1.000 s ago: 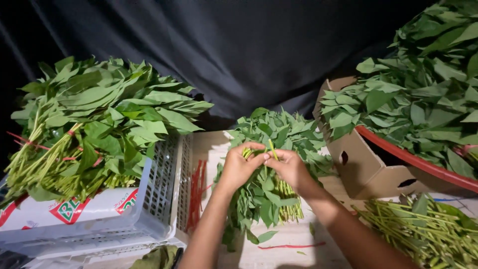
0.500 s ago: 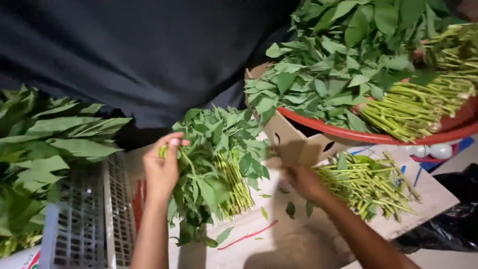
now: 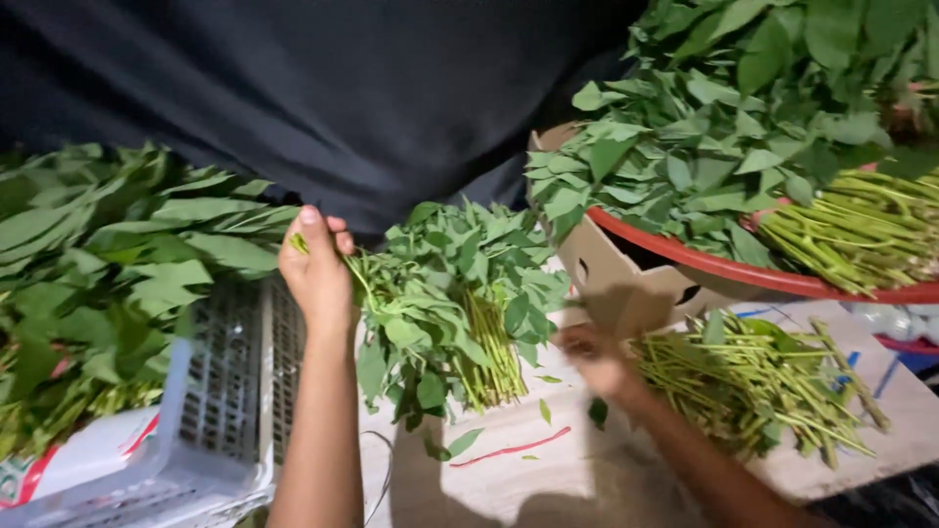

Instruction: Bundling bunches of leafy green vegetables using thin plastic ties.

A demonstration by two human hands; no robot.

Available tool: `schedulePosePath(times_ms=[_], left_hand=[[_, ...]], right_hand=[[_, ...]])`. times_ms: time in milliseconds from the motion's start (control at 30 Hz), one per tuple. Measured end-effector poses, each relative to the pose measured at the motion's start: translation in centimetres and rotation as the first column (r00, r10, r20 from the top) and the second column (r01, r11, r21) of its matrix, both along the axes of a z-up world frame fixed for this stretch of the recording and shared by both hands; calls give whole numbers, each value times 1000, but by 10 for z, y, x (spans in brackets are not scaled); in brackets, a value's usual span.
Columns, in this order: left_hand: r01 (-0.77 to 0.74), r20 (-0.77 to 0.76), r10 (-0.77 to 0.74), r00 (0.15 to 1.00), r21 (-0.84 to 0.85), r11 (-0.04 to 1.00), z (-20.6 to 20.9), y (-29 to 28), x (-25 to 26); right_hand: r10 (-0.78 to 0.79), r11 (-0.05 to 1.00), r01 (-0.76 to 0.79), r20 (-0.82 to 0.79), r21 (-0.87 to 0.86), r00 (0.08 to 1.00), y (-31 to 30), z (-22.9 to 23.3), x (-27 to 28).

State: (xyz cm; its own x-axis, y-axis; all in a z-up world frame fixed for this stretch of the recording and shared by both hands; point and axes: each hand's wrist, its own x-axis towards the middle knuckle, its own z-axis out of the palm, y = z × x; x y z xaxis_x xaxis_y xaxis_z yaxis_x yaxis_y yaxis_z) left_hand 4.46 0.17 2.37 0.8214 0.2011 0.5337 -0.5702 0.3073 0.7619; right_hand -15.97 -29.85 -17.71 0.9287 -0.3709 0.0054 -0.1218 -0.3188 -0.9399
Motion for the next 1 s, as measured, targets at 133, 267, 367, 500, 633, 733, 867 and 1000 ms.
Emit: schedulePosePath(times_ms=[133,267,367,500,633,733,867,1000], left_hand=[[-69,-46,65,997,-90,994,6,8,-15],[-146,-39,141,989,-158,977,13,36,-23],[-282,-59,277,959,-97,955,19,75,-28],[-490,56,488,871,20,872,28,114,-37],[-341,127,348,929,-71,937,37,128,-43],[-319,140,316,938,-2,948,36,114,-43],[-290,116,271,956,217,932,17,83,-49],[-35,90,-24,996,600,799,7,35,-74]], right_hand=[[290,849,-243,-30,470,956,127,84,16],[362,854,-312,-45,417,931,138,32,44],[318,865,-248,-95,436,943,116,87,39],[230,905,-189,-63,382,971,64,111,47],[125,910,-110,-12,399,992,30,100,64],[101,921,-92,-2,378,995,37,112,58],[75,943,-76,14,325,997,45,121,54],[62,978,-67,34,196,998,59,144,45]])
